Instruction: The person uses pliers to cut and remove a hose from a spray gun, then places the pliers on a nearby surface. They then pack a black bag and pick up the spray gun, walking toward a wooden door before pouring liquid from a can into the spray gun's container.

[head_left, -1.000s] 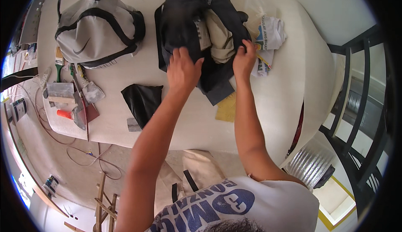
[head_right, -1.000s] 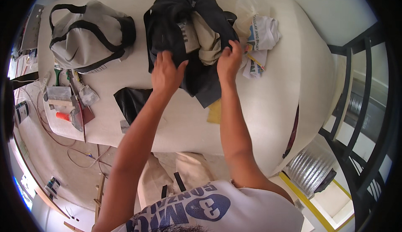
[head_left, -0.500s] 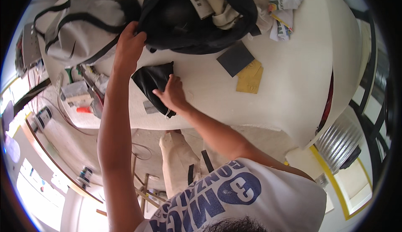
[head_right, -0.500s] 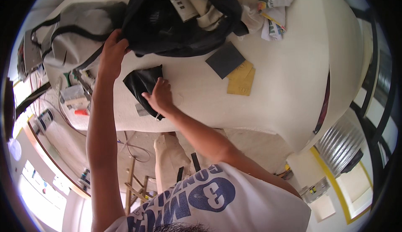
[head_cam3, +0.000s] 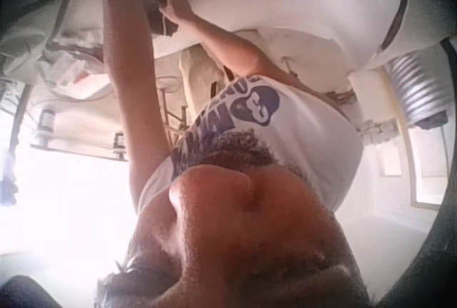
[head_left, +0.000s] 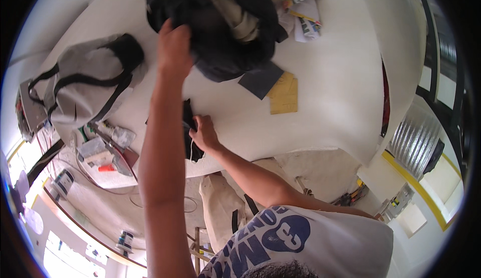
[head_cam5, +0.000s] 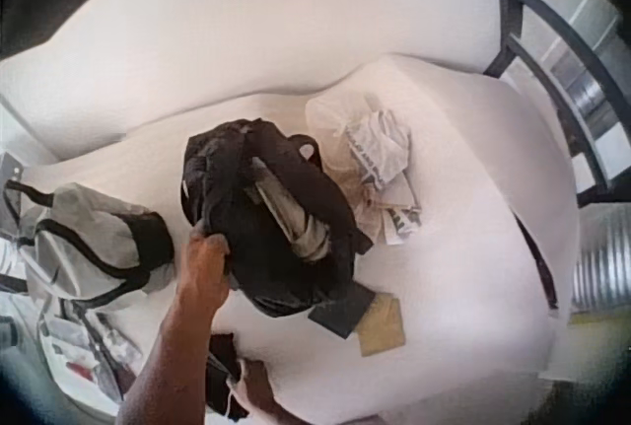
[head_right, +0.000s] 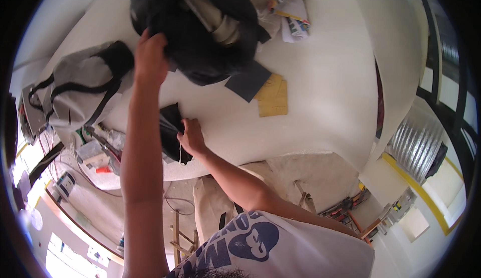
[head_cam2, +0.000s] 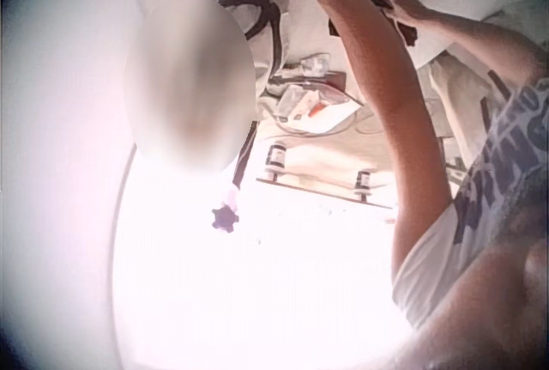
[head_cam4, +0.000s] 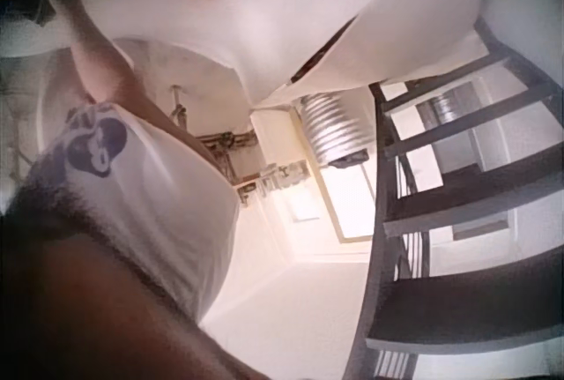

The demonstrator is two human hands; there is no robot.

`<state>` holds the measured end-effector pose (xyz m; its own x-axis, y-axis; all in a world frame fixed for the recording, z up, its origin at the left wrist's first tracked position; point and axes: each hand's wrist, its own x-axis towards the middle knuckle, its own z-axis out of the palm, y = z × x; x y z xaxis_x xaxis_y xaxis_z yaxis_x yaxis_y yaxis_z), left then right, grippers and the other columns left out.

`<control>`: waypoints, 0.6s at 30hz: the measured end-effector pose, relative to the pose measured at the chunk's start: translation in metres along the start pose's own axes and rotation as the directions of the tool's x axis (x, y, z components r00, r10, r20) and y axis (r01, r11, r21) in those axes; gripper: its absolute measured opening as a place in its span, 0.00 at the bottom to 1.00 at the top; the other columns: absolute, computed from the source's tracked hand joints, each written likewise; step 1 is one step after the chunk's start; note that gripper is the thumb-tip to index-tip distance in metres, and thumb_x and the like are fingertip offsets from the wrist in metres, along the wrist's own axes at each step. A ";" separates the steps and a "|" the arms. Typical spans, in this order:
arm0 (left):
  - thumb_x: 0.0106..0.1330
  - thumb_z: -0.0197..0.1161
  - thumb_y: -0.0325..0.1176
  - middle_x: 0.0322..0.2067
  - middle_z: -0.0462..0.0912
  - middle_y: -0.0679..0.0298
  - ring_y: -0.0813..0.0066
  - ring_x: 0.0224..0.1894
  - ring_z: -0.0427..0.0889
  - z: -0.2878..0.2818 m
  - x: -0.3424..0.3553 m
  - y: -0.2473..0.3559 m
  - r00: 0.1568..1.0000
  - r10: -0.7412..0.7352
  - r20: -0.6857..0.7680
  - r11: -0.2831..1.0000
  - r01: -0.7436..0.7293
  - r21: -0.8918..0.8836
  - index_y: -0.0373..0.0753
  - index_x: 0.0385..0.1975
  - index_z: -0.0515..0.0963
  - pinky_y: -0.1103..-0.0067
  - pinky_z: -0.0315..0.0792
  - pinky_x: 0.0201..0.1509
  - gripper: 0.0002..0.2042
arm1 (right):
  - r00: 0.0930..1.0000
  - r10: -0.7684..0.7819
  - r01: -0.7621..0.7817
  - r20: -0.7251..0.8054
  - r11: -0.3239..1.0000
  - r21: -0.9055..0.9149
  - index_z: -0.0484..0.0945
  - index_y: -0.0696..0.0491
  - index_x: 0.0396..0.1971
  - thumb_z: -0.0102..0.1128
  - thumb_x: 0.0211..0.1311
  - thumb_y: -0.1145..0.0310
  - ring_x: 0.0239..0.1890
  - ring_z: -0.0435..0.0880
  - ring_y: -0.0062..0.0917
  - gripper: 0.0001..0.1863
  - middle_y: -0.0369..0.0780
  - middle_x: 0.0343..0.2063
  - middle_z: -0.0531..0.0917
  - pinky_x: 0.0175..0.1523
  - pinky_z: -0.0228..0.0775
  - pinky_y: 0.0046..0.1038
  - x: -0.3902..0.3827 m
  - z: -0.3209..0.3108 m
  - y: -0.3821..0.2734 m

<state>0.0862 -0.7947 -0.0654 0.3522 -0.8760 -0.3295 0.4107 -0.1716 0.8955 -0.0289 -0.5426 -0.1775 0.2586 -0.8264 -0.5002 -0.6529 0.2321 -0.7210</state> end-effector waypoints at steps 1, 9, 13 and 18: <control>0.59 0.53 0.23 0.29 0.74 0.70 0.81 0.28 0.69 -0.012 -0.002 0.004 0.999 -0.024 -0.036 1.000 0.024 -0.006 0.34 0.44 0.76 0.81 0.67 0.31 0.13 | 0.999 -0.045 0.044 -0.029 0.998 -0.048 0.65 0.60 0.59 0.71 0.55 0.68 0.53 0.74 0.50 0.34 0.54 0.48 0.74 0.59 0.70 0.44 -0.006 0.001 -0.006; 0.65 0.57 0.33 0.33 0.79 0.61 0.73 0.37 0.79 -0.042 -0.041 0.040 0.887 -0.193 -0.419 0.911 0.320 0.260 0.34 0.45 0.76 0.80 0.74 0.43 0.13 | 0.930 0.357 -0.366 0.082 0.914 0.174 0.60 0.63 0.59 0.71 0.54 0.71 0.50 0.79 0.57 0.36 0.59 0.53 0.72 0.54 0.76 0.49 -0.013 0.035 -0.036; 0.67 0.57 0.36 0.38 0.80 0.55 0.69 0.43 0.81 -0.059 -0.049 0.050 0.922 -0.084 -0.378 0.622 0.345 0.703 0.31 0.49 0.74 0.73 0.74 0.48 0.17 | 0.976 0.202 -0.214 0.077 0.952 0.218 0.64 0.64 0.55 0.67 0.52 0.70 0.49 0.79 0.56 0.31 0.59 0.44 0.77 0.56 0.74 0.47 -0.002 0.036 -0.017; 0.62 0.56 0.29 0.46 0.77 0.48 0.50 0.46 0.79 -0.087 -0.051 0.027 0.911 0.413 0.012 0.302 -0.150 0.941 0.31 0.52 0.72 0.65 0.73 0.56 0.19 | 0.897 0.188 -0.389 0.401 0.766 0.512 0.67 0.62 0.55 0.60 0.54 0.72 0.54 0.80 0.41 0.27 0.55 0.49 0.79 0.58 0.71 0.36 -0.003 -0.053 -0.005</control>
<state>0.1526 -0.7152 -0.0499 0.4799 -0.8742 0.0735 -0.7204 -0.3448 0.6017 -0.0644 -0.5688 -0.1472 0.3946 -0.4920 -0.7760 -0.2366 0.7617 -0.6032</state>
